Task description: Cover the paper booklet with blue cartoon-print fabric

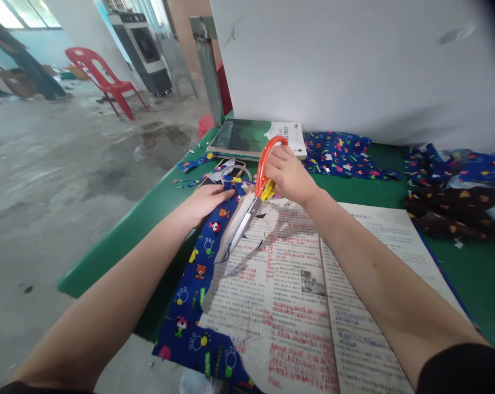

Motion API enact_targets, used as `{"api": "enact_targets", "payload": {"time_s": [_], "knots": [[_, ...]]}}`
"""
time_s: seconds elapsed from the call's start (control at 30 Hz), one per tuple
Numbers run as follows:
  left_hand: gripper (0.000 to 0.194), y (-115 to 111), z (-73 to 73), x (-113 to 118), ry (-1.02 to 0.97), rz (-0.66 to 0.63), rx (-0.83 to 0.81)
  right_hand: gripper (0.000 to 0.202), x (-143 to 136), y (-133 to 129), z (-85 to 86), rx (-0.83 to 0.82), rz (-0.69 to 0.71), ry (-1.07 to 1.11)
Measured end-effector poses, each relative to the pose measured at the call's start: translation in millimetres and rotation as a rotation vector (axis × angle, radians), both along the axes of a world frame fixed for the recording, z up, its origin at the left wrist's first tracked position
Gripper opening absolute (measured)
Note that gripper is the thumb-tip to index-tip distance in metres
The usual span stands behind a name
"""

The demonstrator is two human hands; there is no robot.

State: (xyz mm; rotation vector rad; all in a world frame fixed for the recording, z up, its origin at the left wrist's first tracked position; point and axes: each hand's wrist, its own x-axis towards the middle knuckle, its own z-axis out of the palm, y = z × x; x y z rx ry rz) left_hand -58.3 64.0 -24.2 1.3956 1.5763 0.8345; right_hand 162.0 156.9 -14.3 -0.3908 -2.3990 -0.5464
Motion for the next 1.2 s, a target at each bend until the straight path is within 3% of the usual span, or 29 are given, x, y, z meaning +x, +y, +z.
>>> {"api": "enact_targets", "payload": {"time_s": [0.23, 0.5, 0.93, 1.2], "knots": [[0.027, -0.8, 2.8, 0.3, -0.005, 0.013, 0.018, 0.017, 5.7, 2.2, -2.1, 0.05, -0.046, -0.044], [0.022, 0.3, 0.2, -1.8, -0.124, -0.008, -0.011, 0.027, 5.6, -1.4, -0.7, 0.085, -0.105, -0.086], [0.028, 1.2, -1.7, -3.6, -0.042, -0.02, 0.007, 0.019, -1.4, -8.7, 5.6, 0.102, -0.066, -0.08], [0.03, 1.5, -2.5, -3.0, 0.055, 0.009, 0.059, 0.026, -7.1, -20.2, 12.3, 0.038, -0.057, -0.1]]}}
